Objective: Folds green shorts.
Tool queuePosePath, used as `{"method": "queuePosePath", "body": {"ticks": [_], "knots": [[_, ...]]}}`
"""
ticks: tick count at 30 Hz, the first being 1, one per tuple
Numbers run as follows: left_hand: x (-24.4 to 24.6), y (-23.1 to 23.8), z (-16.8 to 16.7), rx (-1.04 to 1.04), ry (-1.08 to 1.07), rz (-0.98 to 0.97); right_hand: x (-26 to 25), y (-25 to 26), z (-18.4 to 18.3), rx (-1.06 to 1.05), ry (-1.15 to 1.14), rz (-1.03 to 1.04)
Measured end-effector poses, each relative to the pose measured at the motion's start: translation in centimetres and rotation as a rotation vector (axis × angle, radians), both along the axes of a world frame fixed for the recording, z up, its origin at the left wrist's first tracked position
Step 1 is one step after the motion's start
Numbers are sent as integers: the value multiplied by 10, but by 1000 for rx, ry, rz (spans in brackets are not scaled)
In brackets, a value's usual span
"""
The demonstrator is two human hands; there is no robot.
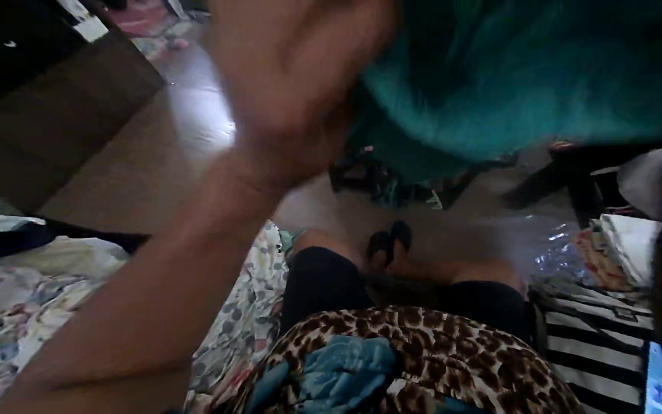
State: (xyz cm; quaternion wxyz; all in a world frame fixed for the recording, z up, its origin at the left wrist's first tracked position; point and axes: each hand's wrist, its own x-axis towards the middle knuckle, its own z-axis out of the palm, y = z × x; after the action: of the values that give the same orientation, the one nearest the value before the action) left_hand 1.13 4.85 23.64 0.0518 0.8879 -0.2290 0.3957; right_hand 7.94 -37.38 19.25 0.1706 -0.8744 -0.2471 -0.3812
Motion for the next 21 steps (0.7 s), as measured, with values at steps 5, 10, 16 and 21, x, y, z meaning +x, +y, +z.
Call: {"method": "queuePosePath", "body": {"ticks": [5, 10, 16, 21], "knots": [[36, 59, -135, 422, 1015, 57, -2, 34, -91, -319, 617, 65], [45, 38, -102, 335, 966, 21, -8, 45, -65, -111, 674, 204], [67, 35, -72, 325, 894, -3, -10, 31, -23, -193, 650, 494], [64, 23, -63, 314, 879, 25, -15, 37, -15, -269, 536, 454]]}}
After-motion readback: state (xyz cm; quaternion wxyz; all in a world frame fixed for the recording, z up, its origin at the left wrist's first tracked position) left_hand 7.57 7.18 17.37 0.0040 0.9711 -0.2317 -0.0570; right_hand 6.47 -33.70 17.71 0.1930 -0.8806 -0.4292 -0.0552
